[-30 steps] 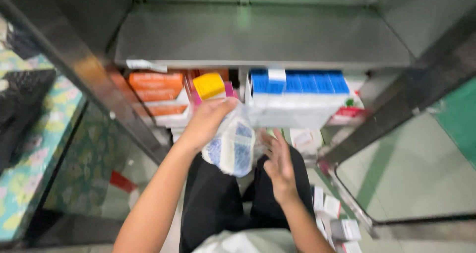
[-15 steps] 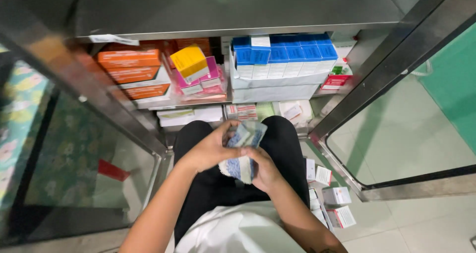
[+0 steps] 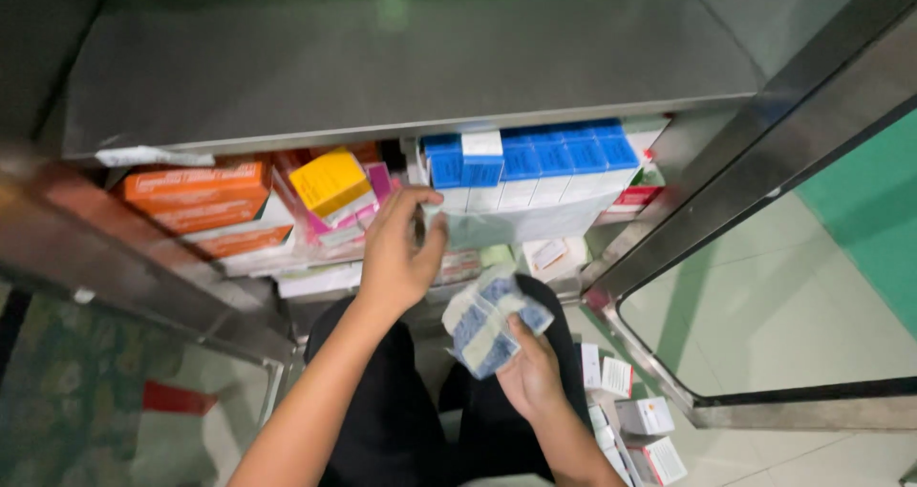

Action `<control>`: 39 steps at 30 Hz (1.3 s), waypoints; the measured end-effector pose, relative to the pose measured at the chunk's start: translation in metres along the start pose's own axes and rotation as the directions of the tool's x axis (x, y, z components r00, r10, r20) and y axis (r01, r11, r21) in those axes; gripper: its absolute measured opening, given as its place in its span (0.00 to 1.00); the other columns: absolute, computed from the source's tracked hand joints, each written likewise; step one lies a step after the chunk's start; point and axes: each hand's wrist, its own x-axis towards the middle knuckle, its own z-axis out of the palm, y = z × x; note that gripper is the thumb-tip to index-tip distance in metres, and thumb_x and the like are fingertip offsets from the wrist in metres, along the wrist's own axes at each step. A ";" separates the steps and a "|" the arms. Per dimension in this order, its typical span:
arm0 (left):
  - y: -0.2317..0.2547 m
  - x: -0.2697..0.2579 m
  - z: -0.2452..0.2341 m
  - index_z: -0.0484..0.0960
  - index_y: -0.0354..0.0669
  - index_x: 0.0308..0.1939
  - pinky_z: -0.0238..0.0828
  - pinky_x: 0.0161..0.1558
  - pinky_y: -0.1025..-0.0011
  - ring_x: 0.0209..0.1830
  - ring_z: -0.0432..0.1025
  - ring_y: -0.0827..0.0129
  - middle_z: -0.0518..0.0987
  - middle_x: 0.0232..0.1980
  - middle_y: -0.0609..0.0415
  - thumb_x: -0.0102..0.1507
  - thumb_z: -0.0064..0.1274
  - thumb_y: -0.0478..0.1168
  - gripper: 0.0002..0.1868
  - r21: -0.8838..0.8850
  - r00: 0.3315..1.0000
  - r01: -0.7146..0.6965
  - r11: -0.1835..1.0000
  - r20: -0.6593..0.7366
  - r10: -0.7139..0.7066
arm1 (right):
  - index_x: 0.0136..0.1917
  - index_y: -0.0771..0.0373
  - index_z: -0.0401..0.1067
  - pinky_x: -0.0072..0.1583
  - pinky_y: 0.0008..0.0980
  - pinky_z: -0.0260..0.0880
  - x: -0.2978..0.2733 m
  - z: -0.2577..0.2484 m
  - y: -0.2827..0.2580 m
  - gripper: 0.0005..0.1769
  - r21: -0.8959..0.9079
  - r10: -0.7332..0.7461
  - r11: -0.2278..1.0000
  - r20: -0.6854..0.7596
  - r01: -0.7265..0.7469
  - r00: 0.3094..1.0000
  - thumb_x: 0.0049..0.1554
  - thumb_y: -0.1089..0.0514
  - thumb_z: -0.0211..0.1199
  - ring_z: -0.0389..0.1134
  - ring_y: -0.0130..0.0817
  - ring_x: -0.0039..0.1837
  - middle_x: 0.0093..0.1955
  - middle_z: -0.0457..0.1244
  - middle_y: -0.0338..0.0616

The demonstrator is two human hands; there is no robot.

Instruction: The person sits on the floor in front of a metal cabinet and wipes the surface of several small blue and white boxes using a cloth. The person picks up each box, wipes it thoroughly, and places it back on the shelf.

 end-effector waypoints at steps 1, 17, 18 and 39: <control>0.002 0.009 0.005 0.76 0.33 0.49 0.63 0.45 0.69 0.41 0.66 0.64 0.76 0.44 0.48 0.60 0.53 0.33 0.14 0.191 0.998 -0.068 0.979 0.024 0.064 | 0.66 0.70 0.67 0.62 0.45 0.68 0.000 -0.001 -0.002 0.22 -0.015 0.023 1.000 -0.050 -0.023 0.999 0.61 0.58 0.57 0.70 0.44 0.58 0.61 0.67 0.55; -0.029 -0.013 0.021 0.70 0.28 0.56 0.74 0.50 0.64 0.52 0.72 0.52 0.71 0.57 0.40 0.53 0.65 0.34 0.31 0.231 0.943 -0.226 0.946 -0.191 0.272 | 0.62 0.75 0.67 0.55 0.44 0.69 -0.018 -0.015 -0.029 0.20 -0.140 -0.167 0.982 -0.314 0.128 0.935 0.60 0.61 0.56 0.70 0.52 0.54 0.55 0.67 0.62; -0.023 -0.032 0.012 0.70 0.28 0.56 0.74 0.50 0.64 0.52 0.72 0.52 0.71 0.57 0.40 0.53 0.65 0.34 0.31 0.239 0.943 -0.221 0.945 -0.195 0.269 | 0.62 0.75 0.67 0.55 0.44 0.69 -0.021 -0.006 -0.029 0.20 -0.139 -0.157 0.983 -0.310 0.119 0.938 0.60 0.61 0.56 0.70 0.52 0.54 0.55 0.67 0.62; -0.162 -0.256 0.004 0.75 0.37 0.55 0.75 0.50 0.67 0.43 0.77 0.63 0.80 0.49 0.47 0.68 0.44 0.62 0.31 -0.926 0.772 0.293 -0.238 0.376 -0.513 | 0.79 0.75 0.47 0.82 0.57 0.25 -0.084 0.063 0.061 0.45 -0.632 0.393 -0.100 0.684 0.769 0.614 0.48 0.75 0.49 0.30 0.56 0.86 0.85 0.37 0.63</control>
